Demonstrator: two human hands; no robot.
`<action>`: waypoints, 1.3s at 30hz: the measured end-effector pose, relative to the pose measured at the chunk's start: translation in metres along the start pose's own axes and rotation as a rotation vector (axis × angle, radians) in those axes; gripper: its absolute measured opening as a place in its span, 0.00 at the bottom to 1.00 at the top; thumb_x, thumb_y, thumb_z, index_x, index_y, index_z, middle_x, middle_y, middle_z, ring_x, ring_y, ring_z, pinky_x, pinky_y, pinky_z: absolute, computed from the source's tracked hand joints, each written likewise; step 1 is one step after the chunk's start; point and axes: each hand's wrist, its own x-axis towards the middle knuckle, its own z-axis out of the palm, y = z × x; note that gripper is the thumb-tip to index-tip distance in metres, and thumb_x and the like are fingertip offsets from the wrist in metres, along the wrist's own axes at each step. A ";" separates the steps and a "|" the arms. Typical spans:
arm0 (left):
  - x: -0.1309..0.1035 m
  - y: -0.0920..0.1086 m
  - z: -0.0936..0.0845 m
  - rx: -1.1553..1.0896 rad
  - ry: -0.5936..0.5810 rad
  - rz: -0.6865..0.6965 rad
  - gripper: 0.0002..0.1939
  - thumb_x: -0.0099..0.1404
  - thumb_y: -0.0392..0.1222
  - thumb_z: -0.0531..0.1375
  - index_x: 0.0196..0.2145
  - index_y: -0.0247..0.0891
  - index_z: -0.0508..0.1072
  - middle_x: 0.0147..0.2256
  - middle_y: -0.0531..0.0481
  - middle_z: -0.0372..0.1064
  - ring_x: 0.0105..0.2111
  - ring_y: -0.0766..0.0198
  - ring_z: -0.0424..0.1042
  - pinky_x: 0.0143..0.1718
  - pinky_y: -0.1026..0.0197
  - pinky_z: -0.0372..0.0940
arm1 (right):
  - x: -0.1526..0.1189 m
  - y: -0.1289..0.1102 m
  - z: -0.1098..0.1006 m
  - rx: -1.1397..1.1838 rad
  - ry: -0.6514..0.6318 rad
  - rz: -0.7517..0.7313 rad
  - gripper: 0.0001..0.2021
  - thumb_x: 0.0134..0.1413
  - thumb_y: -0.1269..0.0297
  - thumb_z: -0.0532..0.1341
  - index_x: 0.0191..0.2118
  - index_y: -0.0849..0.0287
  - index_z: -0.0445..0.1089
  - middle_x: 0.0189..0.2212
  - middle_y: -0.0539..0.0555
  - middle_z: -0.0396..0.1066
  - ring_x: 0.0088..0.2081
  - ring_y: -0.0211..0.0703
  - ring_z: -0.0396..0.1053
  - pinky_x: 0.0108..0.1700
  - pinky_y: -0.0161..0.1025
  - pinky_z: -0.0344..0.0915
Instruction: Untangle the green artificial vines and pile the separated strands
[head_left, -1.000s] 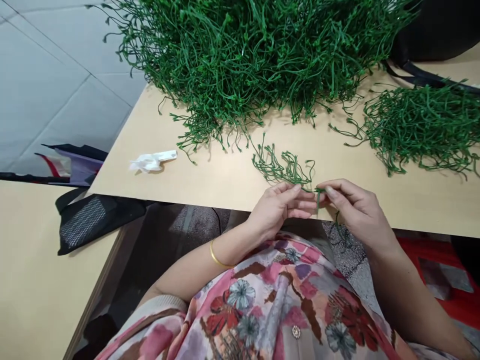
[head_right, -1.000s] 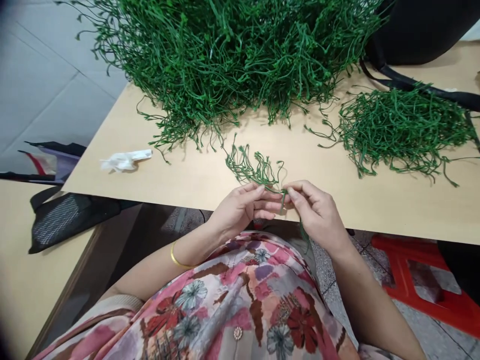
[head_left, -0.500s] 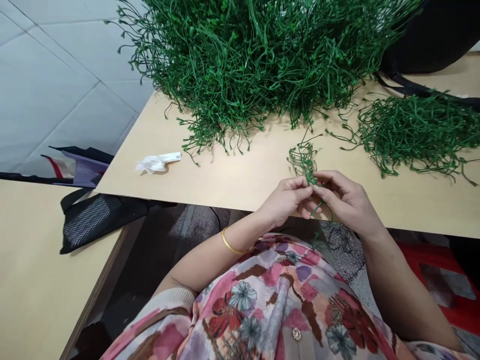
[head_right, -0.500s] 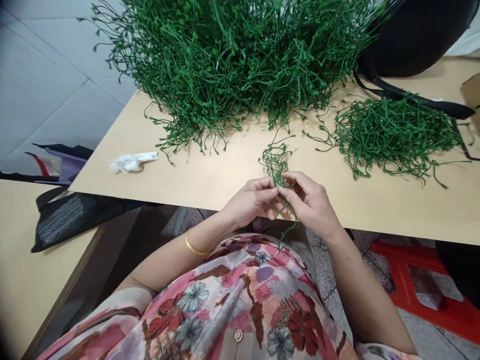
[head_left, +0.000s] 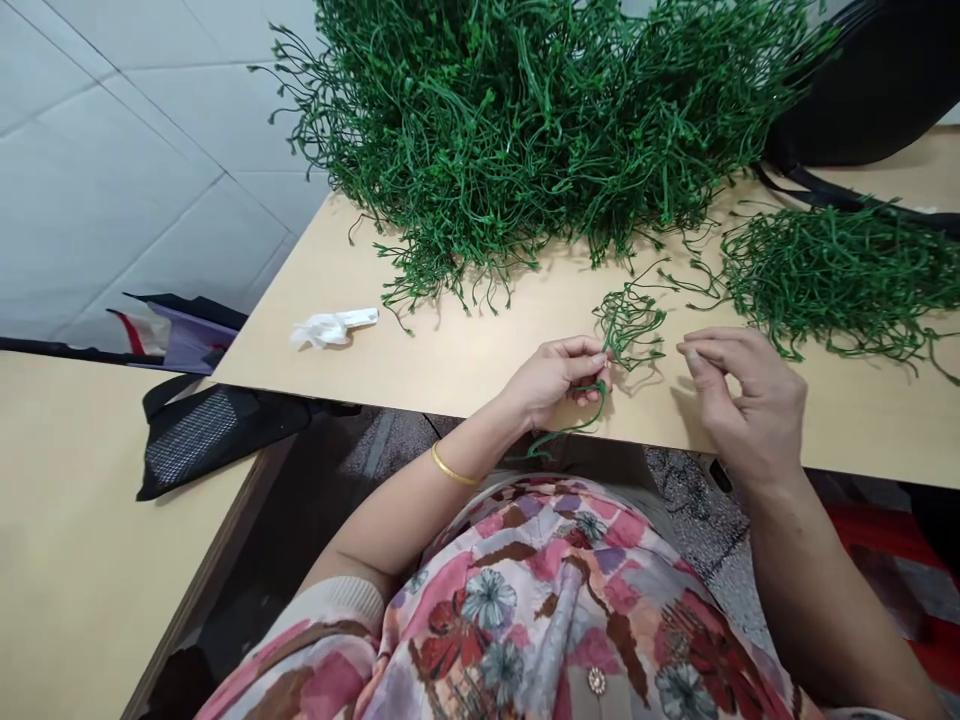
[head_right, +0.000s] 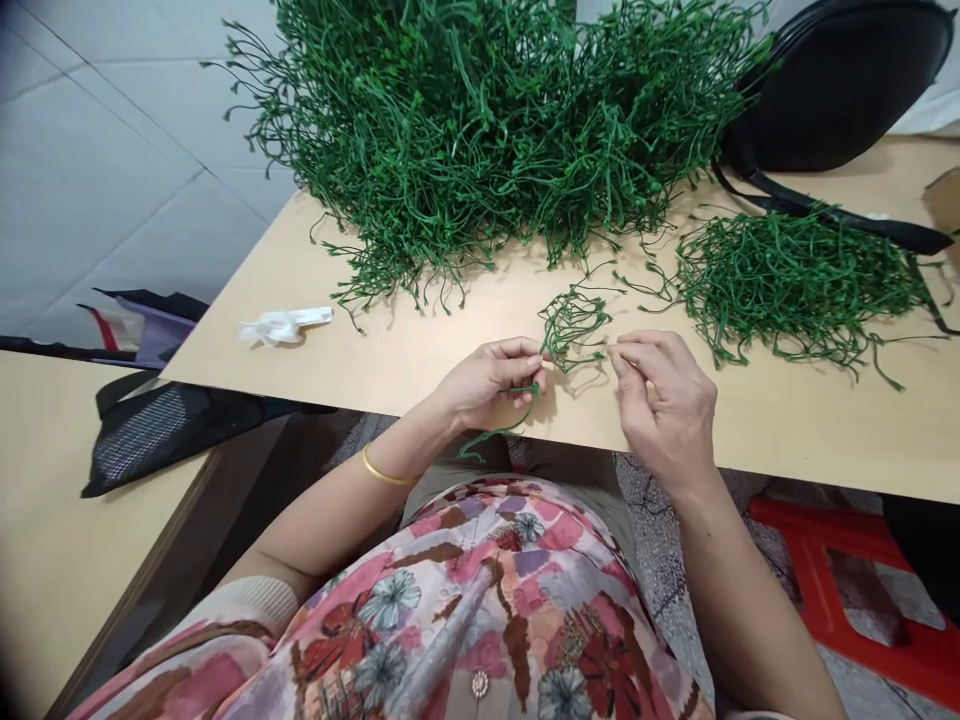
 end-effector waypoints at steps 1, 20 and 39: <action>0.004 0.002 -0.001 -0.010 -0.009 -0.002 0.03 0.58 0.34 0.60 0.27 0.33 0.68 0.19 0.54 0.66 0.15 0.76 0.62 0.19 0.71 0.55 | 0.001 -0.002 0.001 0.005 0.003 -0.018 0.08 0.56 0.67 0.56 0.38 0.54 0.72 0.39 0.57 0.72 0.44 0.49 0.69 0.47 0.48 0.64; 0.029 0.009 -0.006 -0.053 -0.098 -0.078 0.09 0.56 0.31 0.60 0.21 0.32 0.64 0.16 0.55 0.60 0.17 0.71 0.63 0.23 0.65 0.62 | -0.003 -0.002 0.041 -0.055 -0.164 -0.118 0.06 0.56 0.63 0.58 0.37 0.57 0.69 0.30 0.54 0.74 0.33 0.45 0.69 0.37 0.41 0.62; 0.030 0.002 -0.004 -0.208 0.033 0.018 0.11 0.53 0.31 0.62 0.20 0.33 0.63 0.16 0.57 0.57 0.17 0.76 0.57 0.22 0.71 0.55 | 0.006 -0.011 0.051 -0.046 -0.182 -0.090 0.07 0.58 0.63 0.55 0.31 0.56 0.68 0.23 0.51 0.70 0.27 0.42 0.65 0.34 0.38 0.59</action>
